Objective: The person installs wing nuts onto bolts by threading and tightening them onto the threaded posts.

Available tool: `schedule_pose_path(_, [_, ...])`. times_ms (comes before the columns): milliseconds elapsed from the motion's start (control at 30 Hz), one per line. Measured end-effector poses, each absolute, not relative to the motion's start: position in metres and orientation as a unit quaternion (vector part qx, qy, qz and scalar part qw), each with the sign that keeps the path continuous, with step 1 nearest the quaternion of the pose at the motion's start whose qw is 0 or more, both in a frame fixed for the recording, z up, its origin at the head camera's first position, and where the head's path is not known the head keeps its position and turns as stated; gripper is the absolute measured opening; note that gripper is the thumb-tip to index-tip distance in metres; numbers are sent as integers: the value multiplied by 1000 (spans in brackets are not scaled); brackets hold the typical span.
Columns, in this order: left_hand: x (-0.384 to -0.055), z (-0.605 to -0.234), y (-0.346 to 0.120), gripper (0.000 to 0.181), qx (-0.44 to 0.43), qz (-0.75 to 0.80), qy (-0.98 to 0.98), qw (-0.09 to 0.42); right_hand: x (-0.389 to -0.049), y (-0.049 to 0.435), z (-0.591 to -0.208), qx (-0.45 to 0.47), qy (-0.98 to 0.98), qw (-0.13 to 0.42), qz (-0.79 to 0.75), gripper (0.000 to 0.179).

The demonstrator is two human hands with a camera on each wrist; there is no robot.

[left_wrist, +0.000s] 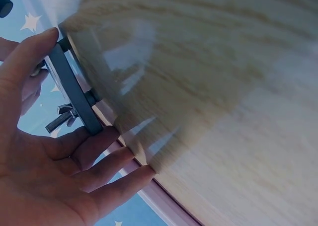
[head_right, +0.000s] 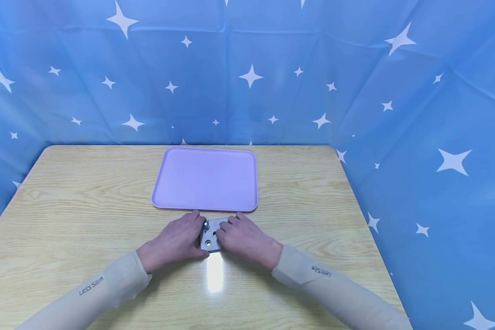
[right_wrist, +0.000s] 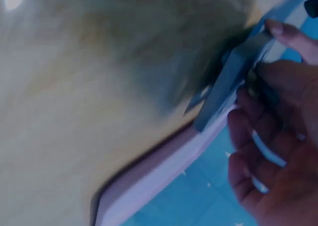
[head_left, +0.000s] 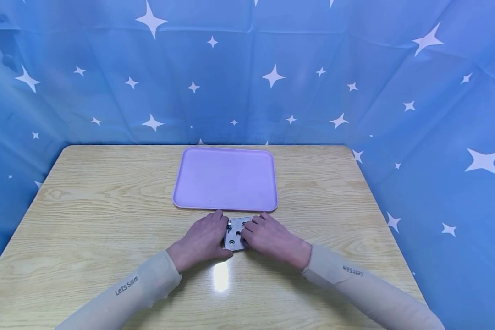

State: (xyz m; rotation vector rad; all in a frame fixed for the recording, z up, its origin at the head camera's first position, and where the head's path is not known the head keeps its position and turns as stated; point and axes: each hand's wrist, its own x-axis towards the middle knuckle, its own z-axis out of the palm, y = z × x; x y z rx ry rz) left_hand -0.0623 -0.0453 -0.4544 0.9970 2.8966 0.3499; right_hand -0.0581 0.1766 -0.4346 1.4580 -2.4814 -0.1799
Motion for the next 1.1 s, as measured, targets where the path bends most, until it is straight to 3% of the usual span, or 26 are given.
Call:
schedule_pose_path(167, [-62, -454, -45, 63, 322, 112, 940, 28, -53, 171, -440, 445, -885, 135, -3, 20])
schedule_pose_path(333, [-62, -454, -44, 63, 321, 116, 939, 30, -50, 172, -435, 421, -901, 100, 16, 21])
schedule_pose_path(467, [-62, -454, -44, 63, 325, 114, 939, 23, -56, 180, -423, 466, -882, 72, 28, 24])
schedule_pose_path(700, [-62, -454, -46, 62, 326, 112, 939, 22, -64, 194, -408, 581, -804, 72, -102, 38])
schedule_pose_path(1100, [-62, -454, -45, 62, 323, 124, 938, 28, -68, 186, -416, 605, -780, 98, -126, 16])
